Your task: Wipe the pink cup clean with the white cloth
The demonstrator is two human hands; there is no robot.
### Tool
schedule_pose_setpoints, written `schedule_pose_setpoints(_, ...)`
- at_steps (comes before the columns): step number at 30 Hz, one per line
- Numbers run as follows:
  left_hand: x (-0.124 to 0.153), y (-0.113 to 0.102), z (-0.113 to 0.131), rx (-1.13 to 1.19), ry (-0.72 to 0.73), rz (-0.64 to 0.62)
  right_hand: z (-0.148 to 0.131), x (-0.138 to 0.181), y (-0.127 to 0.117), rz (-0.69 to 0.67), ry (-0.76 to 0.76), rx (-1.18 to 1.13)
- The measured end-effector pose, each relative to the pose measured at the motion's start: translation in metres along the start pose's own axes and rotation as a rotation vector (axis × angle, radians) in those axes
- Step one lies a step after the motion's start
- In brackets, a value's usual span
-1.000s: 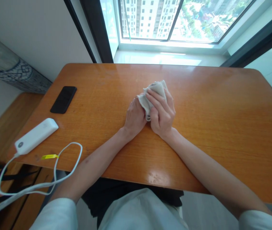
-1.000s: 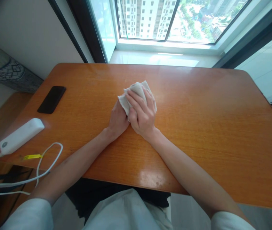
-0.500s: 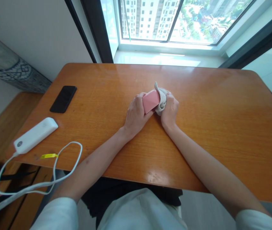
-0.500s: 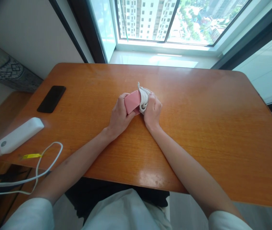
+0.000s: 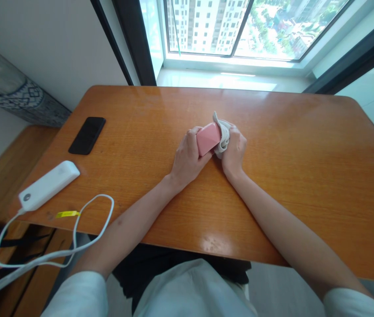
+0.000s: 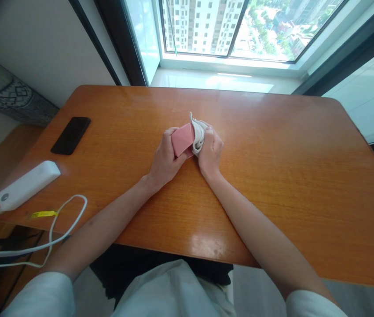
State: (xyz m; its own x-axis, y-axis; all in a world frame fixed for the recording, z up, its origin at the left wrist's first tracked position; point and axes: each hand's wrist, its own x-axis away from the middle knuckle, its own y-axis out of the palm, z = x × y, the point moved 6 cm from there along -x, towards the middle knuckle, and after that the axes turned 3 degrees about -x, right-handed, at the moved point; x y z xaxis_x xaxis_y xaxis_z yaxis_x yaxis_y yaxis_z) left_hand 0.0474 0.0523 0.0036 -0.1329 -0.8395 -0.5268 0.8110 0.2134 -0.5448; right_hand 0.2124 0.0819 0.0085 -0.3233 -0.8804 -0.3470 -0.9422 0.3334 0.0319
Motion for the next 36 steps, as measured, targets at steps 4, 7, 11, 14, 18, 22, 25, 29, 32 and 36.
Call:
schedule_pose_setpoints(4,0.000,0.000,0.001,0.001,0.006,0.000,0.001,-0.001,0.000,0.007,0.000,0.003)
schedule_pose_setpoints(7,0.000,-0.002,0.002,-0.007,0.010,-0.003,0.003,-0.001,0.000,0.004,-0.004,-0.001)
schedule_pose_setpoints(11,0.000,-0.004,0.005,-0.018,0.025,-0.009,0.006,-0.001,0.000,-0.001,-0.010,-0.002)
schedule_pose_setpoints(14,0.001,-0.003,0.006,-0.034,0.048,-0.010,0.007,-0.001,-0.001,-0.001,-0.036,-0.006)
schedule_pose_setpoints(18,0.004,0.005,0.002,-0.089,0.062,-0.046,0.006,0.000,-0.003,0.011,-0.120,-0.012)
schedule_pose_setpoints(22,0.006,0.013,-0.005,-0.186,0.030,-0.110,0.003,0.002,-0.006,0.030,-0.243,0.025)
schedule_pose_setpoints(25,0.009,0.013,-0.006,-0.279,0.013,-0.139,-0.003,0.004,-0.007,0.019,-0.329,0.075)
schedule_pose_setpoints(29,0.014,0.016,-0.005,-0.450,-0.038,-0.245,-0.020,0.010,-0.003,-0.039,-0.521,0.219)
schedule_pose_setpoints(32,0.017,0.020,-0.006,-0.544,-0.048,-0.322,-0.029,0.015,0.000,-0.066,-0.610,0.341)
schedule_pose_setpoints(36,0.016,0.019,-0.010,-0.457,-0.048,-0.245,-0.034,0.015,0.002,-0.038,-0.536,0.346)
